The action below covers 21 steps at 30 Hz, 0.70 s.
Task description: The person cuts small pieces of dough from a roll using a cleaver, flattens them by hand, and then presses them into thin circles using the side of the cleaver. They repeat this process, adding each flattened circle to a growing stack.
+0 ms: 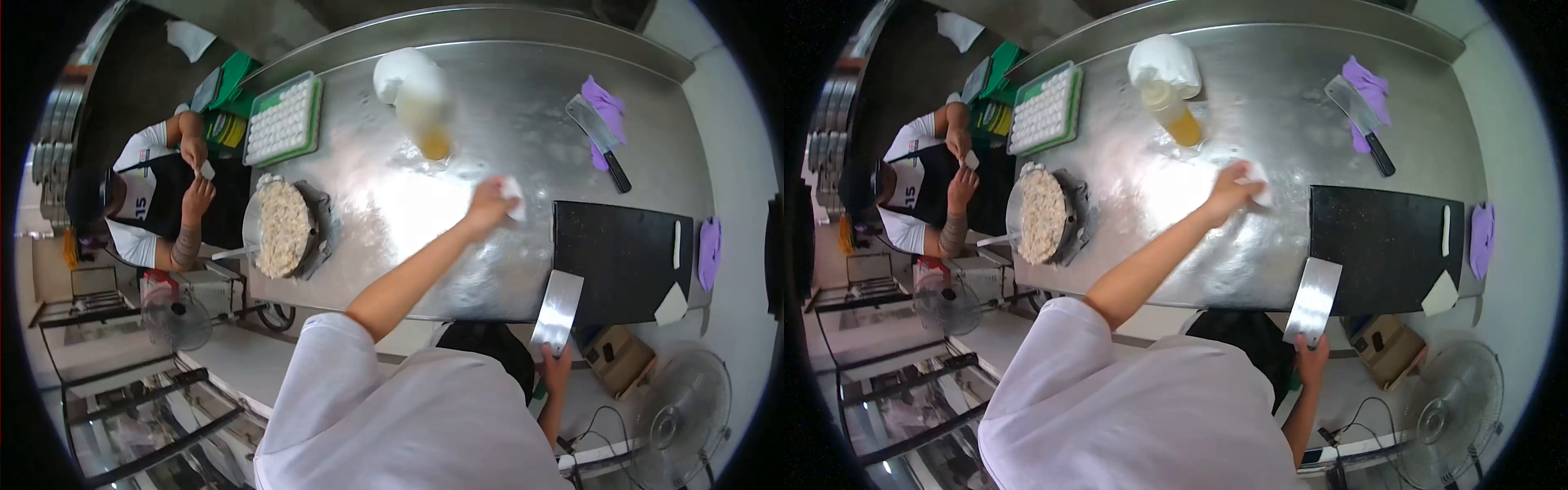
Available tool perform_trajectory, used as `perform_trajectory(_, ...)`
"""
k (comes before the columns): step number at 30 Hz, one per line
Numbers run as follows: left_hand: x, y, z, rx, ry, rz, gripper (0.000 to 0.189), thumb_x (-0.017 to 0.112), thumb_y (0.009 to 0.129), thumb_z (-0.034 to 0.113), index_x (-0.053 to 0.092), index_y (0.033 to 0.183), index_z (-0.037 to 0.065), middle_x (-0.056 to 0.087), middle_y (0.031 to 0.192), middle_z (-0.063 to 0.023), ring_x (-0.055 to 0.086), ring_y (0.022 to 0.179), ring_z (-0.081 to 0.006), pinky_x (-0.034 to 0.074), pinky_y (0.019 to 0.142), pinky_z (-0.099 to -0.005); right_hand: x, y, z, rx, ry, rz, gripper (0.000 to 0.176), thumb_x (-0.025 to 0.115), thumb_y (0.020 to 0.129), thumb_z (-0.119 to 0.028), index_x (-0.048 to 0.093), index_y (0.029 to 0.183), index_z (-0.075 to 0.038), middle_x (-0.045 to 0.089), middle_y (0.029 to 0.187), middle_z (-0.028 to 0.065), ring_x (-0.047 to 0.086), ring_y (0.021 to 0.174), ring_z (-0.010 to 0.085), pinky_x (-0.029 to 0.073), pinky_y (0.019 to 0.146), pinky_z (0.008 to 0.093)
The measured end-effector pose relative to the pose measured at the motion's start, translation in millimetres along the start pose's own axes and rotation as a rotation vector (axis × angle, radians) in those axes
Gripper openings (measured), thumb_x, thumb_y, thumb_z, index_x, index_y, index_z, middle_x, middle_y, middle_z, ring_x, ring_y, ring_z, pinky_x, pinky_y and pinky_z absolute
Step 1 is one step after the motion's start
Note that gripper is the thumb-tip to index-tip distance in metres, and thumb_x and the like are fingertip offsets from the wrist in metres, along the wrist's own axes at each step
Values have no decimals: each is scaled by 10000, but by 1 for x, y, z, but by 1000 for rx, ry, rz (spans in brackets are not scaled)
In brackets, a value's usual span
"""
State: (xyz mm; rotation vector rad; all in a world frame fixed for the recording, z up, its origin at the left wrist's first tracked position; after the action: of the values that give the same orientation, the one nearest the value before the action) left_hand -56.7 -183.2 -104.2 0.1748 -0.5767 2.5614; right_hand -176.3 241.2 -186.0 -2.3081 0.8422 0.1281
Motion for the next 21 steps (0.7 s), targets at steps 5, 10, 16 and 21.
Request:
perform_trajectory(5, -198, -39, 170, 433, 20, 425, 261, 766, 874, 35, 596, 1071, 38, 643, 902, -24, 631, 789, -123, 564, 684, -283, 2, 23, -53, -57, -7, -49, 301, 721, 957, -280, 588, 1075, -37, 529, 630, 8, 481, 446, 88, 375, 389, 265)
perform_trajectory(10, -446, -52, 204, 81, -32, 960, 645, 773, 882, 294, 515, 1403, 16, 544, 1372, -211, 532, 1264, -362, 485, 1010, -458, 10, 27, -78, -59, 56, -17, 256, 677, 990, -284, 570, 1026, -53, 498, 614, -5, 456, 442, 80, 362, 393, 260)
perform_trajectory(16, -492, -88, 102, 183, 71, 1020, 524, 772, 873, 344, 591, 1318, 133, 624, 1248, -87, 579, 1087, -279, 479, 881, -518, 3, 33, -44, 119, 344, 294, 256, 614, 1026, -294, 531, 1198, -125, 558, 754, 1, 511, 553, 77, 428, 473, 240)
perform_trajectory(21, -335, -66, 7, 385, 474, 1087, 520, 764, 897, 145, 459, 1272, -48, 555, 1252, -193, 600, 1048, -278, 542, 895, -393, -26, 95, -69, -156, -156, 426, 510, 729, 927, -355, 545, 1218, 22, 708, 938, 259, 714, 870, 417, 551, 742, 469)
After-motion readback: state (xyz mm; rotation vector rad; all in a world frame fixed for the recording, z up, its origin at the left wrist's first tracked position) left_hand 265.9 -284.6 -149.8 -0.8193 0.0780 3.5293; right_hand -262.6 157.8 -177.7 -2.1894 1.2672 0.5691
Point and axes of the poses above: each hand's wrist, its own y-axis towards the middle knuckle, its own x-axis out of the palm, z = x × y, the point moved 7 cm from there along y, towards the middle knuckle
